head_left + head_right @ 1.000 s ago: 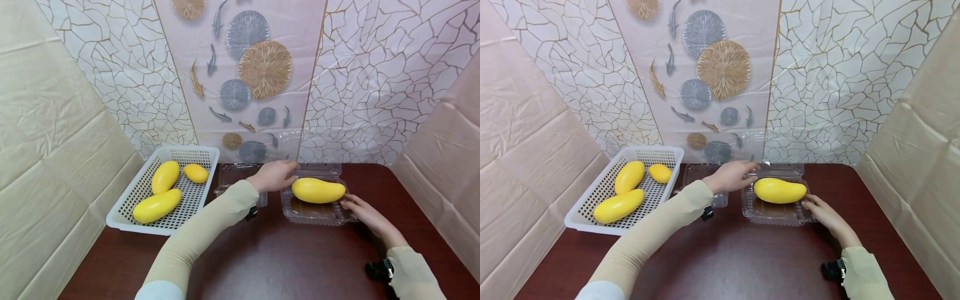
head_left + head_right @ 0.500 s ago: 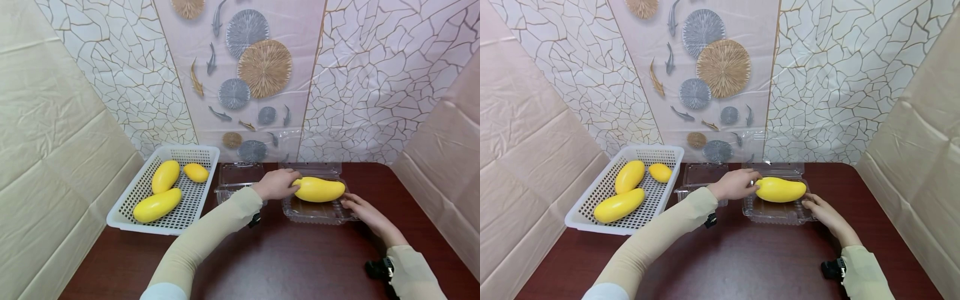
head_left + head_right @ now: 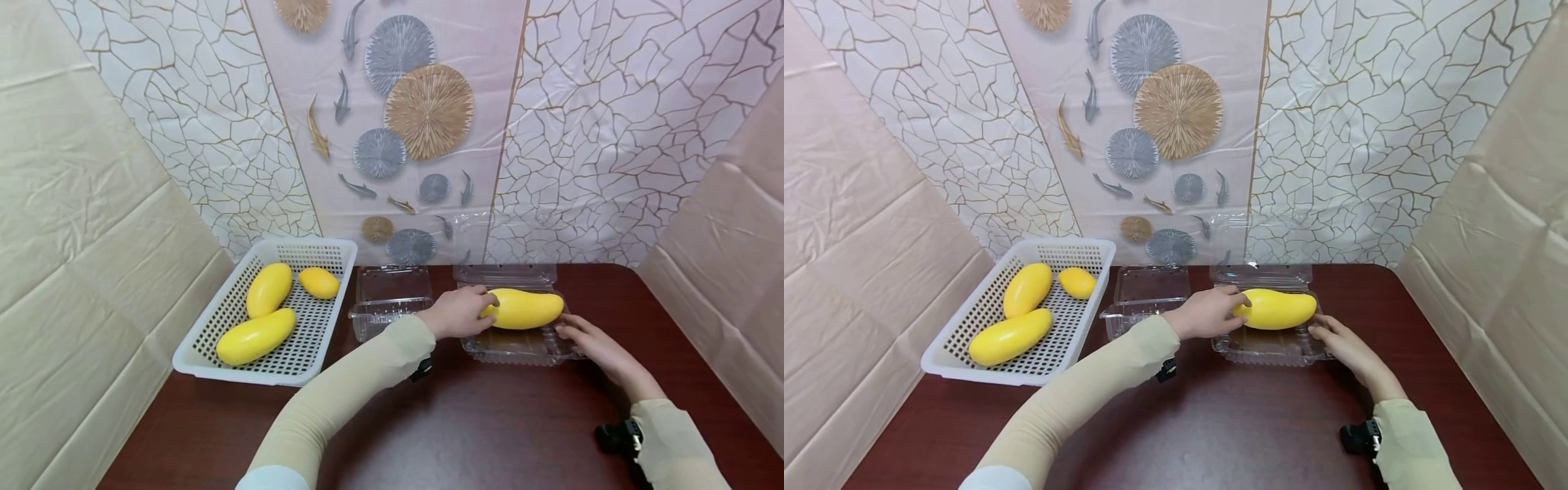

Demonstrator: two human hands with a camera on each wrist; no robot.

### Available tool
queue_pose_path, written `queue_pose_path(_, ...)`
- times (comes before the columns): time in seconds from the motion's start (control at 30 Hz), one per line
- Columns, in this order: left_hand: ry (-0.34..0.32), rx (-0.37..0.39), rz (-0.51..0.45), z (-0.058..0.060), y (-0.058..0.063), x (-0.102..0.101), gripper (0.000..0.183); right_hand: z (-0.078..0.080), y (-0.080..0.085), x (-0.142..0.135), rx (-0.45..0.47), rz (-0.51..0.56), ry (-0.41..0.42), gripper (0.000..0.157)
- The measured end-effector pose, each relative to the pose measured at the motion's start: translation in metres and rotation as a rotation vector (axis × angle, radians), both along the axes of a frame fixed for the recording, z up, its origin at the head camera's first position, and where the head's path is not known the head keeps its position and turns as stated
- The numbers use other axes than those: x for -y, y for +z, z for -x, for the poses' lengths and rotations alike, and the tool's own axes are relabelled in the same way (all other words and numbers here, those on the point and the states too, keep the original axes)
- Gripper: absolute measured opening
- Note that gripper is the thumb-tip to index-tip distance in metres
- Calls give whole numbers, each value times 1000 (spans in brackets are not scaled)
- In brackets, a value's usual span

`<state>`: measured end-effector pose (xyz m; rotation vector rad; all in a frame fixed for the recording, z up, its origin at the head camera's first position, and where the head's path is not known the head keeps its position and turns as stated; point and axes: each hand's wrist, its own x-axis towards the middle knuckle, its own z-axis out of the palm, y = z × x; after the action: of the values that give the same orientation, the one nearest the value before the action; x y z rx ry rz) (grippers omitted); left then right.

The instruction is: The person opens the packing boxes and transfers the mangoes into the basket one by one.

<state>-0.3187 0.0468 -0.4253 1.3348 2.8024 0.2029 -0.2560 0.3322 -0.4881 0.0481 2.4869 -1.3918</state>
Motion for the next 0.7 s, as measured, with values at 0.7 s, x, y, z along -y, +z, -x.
queue_pose_path(0.7,17,-35,23,-6,-6,-17,48,1,-1,0,-7,-4,4,72)
